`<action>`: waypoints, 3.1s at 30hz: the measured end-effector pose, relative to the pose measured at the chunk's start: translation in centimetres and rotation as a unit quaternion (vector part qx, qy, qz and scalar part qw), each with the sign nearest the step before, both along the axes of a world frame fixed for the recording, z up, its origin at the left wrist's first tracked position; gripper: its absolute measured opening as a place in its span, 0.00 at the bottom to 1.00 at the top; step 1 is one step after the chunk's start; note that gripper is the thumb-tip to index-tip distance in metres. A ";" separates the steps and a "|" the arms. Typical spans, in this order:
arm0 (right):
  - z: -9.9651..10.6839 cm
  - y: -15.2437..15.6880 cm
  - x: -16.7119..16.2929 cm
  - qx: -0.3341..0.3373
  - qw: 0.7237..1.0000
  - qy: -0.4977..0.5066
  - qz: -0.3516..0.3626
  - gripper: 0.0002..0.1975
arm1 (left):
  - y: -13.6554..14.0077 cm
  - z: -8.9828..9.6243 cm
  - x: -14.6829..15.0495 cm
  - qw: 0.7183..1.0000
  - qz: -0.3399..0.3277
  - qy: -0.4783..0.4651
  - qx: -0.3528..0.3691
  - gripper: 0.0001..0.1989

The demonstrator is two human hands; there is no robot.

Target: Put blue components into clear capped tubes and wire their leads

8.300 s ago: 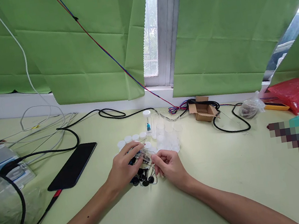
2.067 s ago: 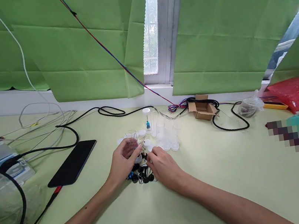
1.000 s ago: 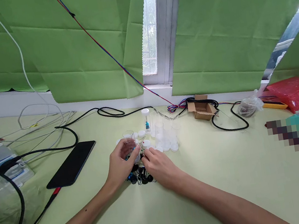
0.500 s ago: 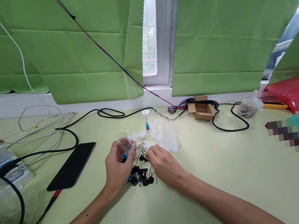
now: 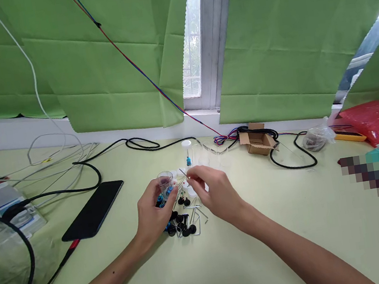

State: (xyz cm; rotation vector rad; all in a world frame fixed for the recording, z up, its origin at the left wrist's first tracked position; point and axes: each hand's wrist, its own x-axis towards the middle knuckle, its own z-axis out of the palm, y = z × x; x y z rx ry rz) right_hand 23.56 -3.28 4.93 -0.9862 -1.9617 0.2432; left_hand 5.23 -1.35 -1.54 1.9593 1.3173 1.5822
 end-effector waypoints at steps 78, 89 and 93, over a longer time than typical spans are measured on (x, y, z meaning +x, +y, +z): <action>-1.3 3.8 -2.2 -0.150 0.918 -0.361 0.071 0.09 | 0.6 1.4 -0.2 0.933 -0.141 -0.257 -0.209 0.14; -3.0 4.7 -2.5 -0.146 0.921 -0.347 0.102 0.10 | 0.9 1.4 -0.3 0.957 -0.044 -0.238 -0.159 0.14; -2.8 4.7 -2.4 -0.154 0.919 -0.350 0.097 0.09 | 0.9 1.5 -0.4 0.958 -0.008 -0.249 -0.144 0.13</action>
